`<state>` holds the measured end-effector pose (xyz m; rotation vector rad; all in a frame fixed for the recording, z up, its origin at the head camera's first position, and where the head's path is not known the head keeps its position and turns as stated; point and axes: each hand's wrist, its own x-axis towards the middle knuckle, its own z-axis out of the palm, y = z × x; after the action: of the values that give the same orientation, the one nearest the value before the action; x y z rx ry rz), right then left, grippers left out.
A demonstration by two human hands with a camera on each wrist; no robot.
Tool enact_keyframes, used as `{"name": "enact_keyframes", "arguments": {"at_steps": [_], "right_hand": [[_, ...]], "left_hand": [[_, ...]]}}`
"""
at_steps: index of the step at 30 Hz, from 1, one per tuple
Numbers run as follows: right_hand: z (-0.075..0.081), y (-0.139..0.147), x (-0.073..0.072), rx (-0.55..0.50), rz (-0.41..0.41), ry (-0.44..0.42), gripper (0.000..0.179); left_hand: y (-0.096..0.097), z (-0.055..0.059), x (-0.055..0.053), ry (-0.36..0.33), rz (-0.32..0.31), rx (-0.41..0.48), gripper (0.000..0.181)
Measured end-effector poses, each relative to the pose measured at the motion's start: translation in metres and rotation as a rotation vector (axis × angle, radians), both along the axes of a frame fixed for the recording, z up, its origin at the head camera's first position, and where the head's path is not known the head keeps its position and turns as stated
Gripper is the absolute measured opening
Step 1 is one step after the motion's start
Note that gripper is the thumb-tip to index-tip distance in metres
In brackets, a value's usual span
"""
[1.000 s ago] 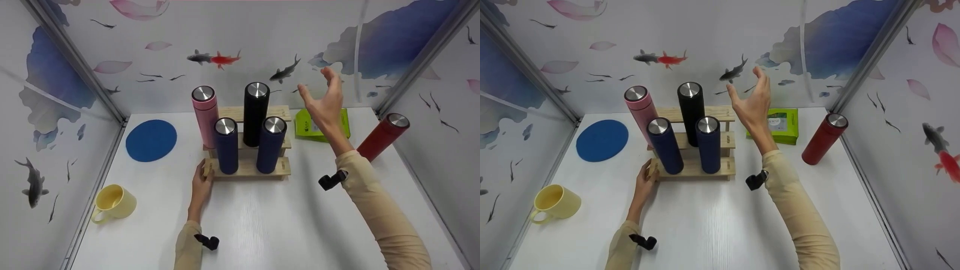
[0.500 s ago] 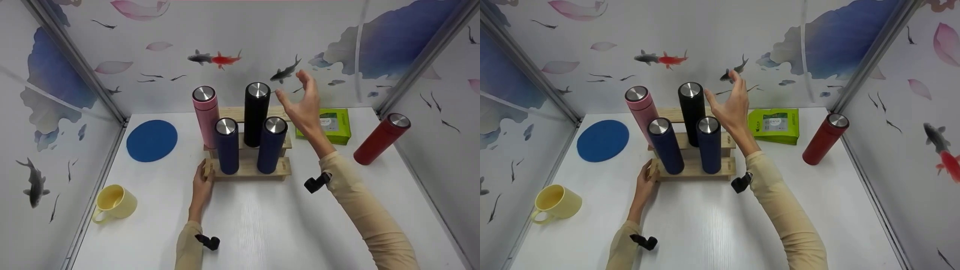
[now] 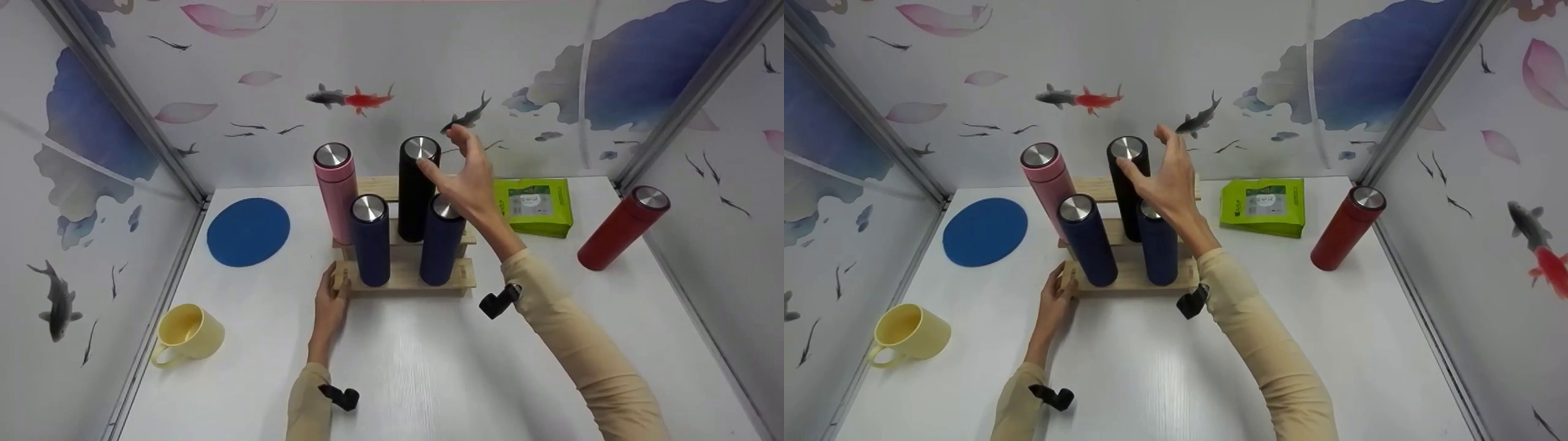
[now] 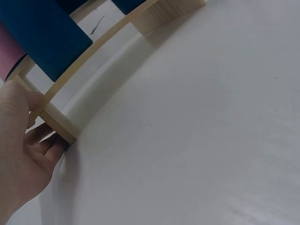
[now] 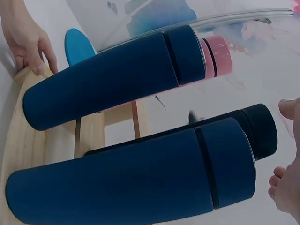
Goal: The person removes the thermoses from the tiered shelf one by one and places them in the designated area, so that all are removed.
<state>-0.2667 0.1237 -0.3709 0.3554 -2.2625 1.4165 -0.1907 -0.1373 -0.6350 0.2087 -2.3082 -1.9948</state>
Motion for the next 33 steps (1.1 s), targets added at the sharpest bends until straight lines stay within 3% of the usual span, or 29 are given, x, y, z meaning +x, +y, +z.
{"name": "enact_keyframes", "arguments": {"at_steps": [9, 18, 28, 29, 33], "right_hand": [[-0.002, -0.008, -0.004, 0.081, 0.041, -0.061, 0.079], [-0.001, -0.009, -0.007, 0.070, 0.104, -0.095, 0.067], [-0.002, 0.002, -0.006, 0.002, 0.048, -0.085, 0.067], [-0.001, 0.004, -0.006, 0.004, 0.039, -0.085, 0.067], [0.002, 0.012, -0.005, -0.005, 0.017, -0.086, 0.067]], "left_hand": [[0.000, 0.001, 0.001, -0.005, -0.003, -0.011, 0.059], [-0.001, 0.001, 0.002, -0.014, -0.006, -0.008, 0.060], [0.000, 0.005, 0.003, -0.021, -0.016, 0.015, 0.060], [0.000, 0.000, 0.001, -0.019, -0.008, 0.010, 0.060], [0.000, 0.000, 0.000, -0.025, -0.003, 0.001, 0.060]]}}
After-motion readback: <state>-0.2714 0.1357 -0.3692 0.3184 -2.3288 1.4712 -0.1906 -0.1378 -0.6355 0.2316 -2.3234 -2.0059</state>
